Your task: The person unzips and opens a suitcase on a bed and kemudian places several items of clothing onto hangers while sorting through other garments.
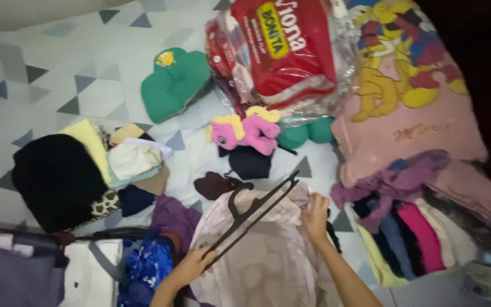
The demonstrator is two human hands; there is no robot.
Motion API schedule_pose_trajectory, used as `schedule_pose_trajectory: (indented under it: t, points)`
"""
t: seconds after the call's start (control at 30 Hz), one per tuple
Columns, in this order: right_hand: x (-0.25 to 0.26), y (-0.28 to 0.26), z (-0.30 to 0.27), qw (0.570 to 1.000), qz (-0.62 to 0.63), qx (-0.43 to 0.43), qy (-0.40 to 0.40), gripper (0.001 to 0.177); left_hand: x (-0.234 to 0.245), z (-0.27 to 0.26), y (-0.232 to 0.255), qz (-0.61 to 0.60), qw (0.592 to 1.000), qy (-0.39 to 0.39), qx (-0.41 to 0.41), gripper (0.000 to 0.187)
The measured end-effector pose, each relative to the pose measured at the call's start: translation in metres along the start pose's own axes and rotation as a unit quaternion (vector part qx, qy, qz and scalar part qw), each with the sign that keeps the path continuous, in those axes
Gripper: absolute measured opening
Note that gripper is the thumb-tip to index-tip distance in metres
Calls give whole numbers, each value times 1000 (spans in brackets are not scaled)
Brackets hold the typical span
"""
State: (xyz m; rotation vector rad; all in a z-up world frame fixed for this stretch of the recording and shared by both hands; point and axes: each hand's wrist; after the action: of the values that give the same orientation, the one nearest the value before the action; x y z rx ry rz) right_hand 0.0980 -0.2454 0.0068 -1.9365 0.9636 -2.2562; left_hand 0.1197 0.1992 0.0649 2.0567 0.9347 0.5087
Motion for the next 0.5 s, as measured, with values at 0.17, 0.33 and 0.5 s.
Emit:
schedule_pose_trajectory:
  t: [0.17, 0.33, 0.5]
  points:
    - [16, 41, -7, 943, -9, -329, -46, 28, -29, -28, 11, 23, 997, -79, -2, 37]
    - [39, 67, -12, 917, 347, -188, 57, 32, -63, -44, 37, 243, 968, -58, -34, 44]
    - [100, 63, 29, 864, 470, -179, -19, 26, -96, -77, 104, 213, 953, -28, -214, 41]
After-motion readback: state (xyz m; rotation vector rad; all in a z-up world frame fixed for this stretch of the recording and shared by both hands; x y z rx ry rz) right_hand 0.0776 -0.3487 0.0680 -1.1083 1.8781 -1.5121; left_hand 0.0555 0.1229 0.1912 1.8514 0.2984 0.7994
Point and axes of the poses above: each hand's wrist, its own z-axis towards the middle knuckle, its own x-axis out of the back of the hand, y = z × x, and after that the axes turned 13 degrees about -z, right-handed
